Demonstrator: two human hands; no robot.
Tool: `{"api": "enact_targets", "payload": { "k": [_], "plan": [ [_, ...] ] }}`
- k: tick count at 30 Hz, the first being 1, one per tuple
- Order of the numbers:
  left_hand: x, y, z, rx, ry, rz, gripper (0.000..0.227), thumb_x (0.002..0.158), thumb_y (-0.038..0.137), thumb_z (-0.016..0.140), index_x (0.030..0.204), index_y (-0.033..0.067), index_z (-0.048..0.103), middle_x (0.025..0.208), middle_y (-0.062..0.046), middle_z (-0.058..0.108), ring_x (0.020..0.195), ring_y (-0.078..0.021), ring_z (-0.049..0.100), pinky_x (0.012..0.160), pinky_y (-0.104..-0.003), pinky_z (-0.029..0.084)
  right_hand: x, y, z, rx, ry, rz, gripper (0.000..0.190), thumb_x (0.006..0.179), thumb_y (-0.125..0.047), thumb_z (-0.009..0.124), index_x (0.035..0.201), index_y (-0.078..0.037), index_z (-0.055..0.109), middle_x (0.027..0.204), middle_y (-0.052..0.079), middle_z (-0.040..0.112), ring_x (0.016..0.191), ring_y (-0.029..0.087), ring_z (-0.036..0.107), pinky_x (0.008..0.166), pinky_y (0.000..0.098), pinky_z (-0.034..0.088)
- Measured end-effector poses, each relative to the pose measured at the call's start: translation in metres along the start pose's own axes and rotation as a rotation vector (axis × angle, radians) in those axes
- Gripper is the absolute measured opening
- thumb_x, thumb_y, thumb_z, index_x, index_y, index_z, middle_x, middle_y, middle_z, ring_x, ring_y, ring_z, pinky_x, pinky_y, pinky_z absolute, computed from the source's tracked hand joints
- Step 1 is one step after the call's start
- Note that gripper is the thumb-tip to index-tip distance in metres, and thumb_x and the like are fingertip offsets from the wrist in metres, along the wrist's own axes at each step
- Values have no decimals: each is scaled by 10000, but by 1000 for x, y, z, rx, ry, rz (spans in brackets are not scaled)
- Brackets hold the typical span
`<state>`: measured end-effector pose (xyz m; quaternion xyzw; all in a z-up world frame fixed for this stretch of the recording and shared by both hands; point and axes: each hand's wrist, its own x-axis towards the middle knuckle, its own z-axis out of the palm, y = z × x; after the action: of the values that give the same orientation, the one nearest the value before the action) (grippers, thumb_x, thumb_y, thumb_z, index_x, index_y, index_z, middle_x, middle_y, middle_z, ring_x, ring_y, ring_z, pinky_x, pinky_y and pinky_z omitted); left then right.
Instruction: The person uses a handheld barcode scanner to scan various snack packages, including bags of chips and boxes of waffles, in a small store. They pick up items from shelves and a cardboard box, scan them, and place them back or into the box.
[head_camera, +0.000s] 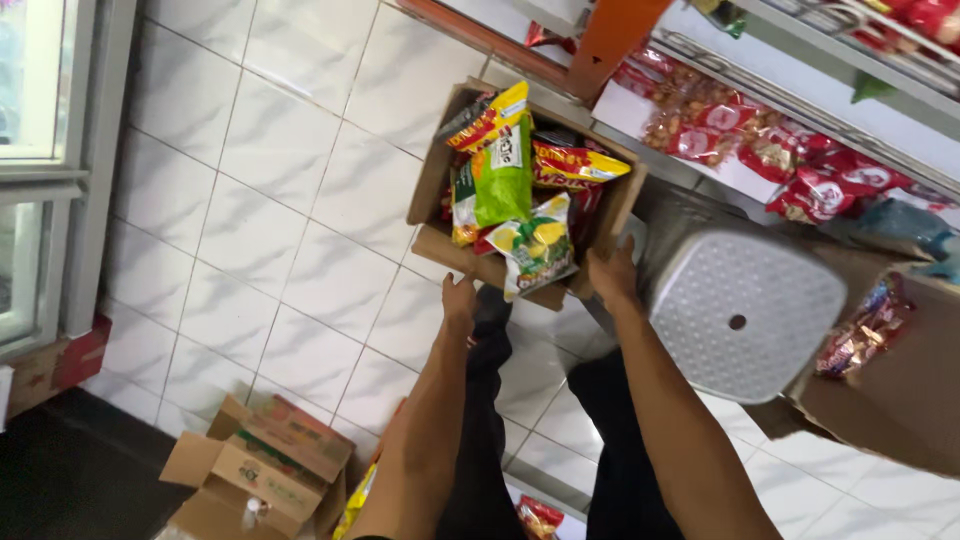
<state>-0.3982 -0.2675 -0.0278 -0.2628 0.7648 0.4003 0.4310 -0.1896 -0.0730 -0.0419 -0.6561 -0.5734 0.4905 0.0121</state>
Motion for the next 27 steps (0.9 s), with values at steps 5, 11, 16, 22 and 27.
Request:
{"api": "enact_targets", "payload": {
  "k": [5,11,16,22,27],
  "plan": [
    [38,23,-1,-187,-63,-57,609,944,367,727,1325,-70,541,941,-162,681,674,-265,678,537,-355,520,13,12,15,-383,-59,-100,541,915,-259,673,1368,-15,506,1282,269,655,1177,441,635,1014,456,498],
    [51,57,-32,144,-197,318,271,934,183,653,1017,-74,668,929,-147,730,793,-261,750,610,-350,650,-32,-26,-7,-28,-90,-97,336,852,-106,575,1171,-81,675,1054,193,748,947,337,727,816,429,561],
    [-11,69,-86,81,-309,363,171,998,164,603,972,-4,624,844,-68,672,763,-163,659,673,-334,599,-101,-81,-49,-74,-149,1,354,917,-103,572,1253,-119,682,1003,182,756,853,298,721,762,403,543],
    [-146,87,-161,138,-310,567,263,1036,190,641,883,-16,581,781,-45,613,729,-103,549,684,-300,534,-213,-126,-113,209,-142,0,351,947,-90,609,1291,-101,678,947,100,742,777,173,644,691,342,527],
    [-268,114,-193,271,-246,781,214,991,179,654,878,-3,654,757,-33,639,711,-98,536,642,-299,460,-284,-156,-197,396,-196,-181,310,973,-79,614,1274,-72,691,935,37,757,786,70,651,698,263,553]
  ]
}}
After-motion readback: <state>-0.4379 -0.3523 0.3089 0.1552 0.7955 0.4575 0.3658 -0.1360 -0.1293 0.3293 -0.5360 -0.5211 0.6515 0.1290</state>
